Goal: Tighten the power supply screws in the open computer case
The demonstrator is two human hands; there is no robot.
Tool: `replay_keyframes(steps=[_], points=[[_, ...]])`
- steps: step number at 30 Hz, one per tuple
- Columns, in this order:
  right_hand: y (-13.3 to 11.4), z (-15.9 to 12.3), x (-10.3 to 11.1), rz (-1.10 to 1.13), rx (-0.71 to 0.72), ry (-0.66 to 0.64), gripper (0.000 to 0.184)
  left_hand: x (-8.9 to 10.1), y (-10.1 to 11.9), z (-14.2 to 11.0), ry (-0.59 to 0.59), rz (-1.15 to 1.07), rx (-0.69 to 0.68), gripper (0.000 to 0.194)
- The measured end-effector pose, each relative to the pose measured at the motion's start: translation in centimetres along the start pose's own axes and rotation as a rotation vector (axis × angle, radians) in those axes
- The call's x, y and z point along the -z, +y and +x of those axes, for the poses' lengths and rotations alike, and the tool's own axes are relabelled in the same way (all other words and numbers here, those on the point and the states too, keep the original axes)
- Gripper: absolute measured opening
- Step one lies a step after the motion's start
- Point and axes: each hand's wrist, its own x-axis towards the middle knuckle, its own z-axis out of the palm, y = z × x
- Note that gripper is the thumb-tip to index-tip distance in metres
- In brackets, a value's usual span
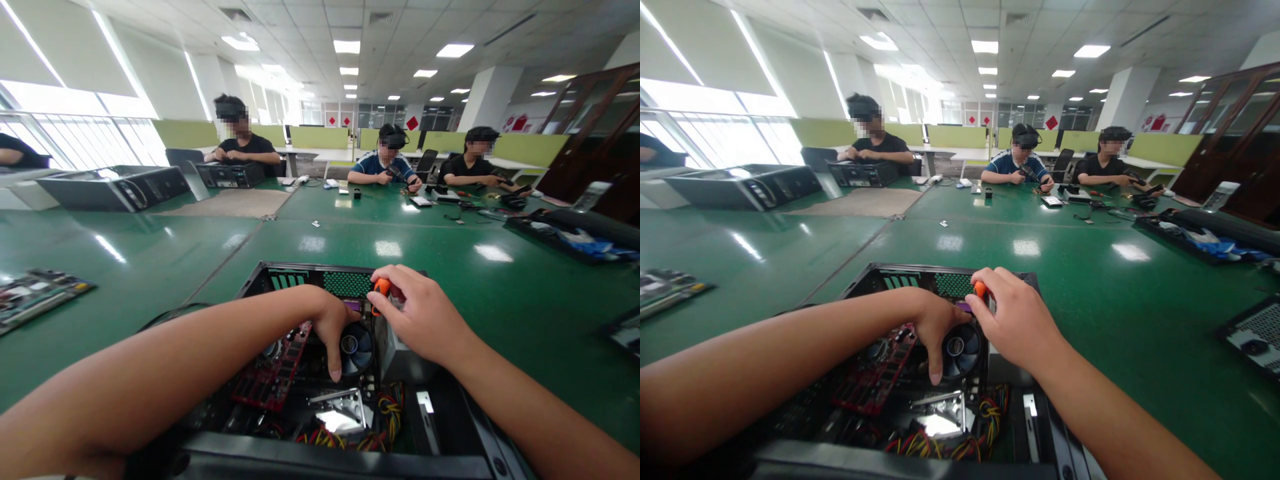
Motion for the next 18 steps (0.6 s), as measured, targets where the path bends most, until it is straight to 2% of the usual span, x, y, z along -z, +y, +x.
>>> replay_keyframes(steps=[7,12,16,18], points=[[0.07,0.0,0.0,0.026,-0.008,-0.006,0.015,0.11,0.29,-0.26,-0.03,0.036,-0.024,0.112],[0.06,0.06,0.1,0.074,0.005,0.007,0.027,0.15,0.31,-0.18,-0.018,0.058,-0.012,0.109],[-0.01,-0.17,0.41,0.133,0.048,0.028,0.03,0.16,0.24,-0.23,-0.032,0.042,0.006,0.11],[-0.15,-0.38,0.66,0.174,0.1,0.009,0.031,0.15,0.28,-0.3,-0.058,-0.001,-0.032,0.109]])
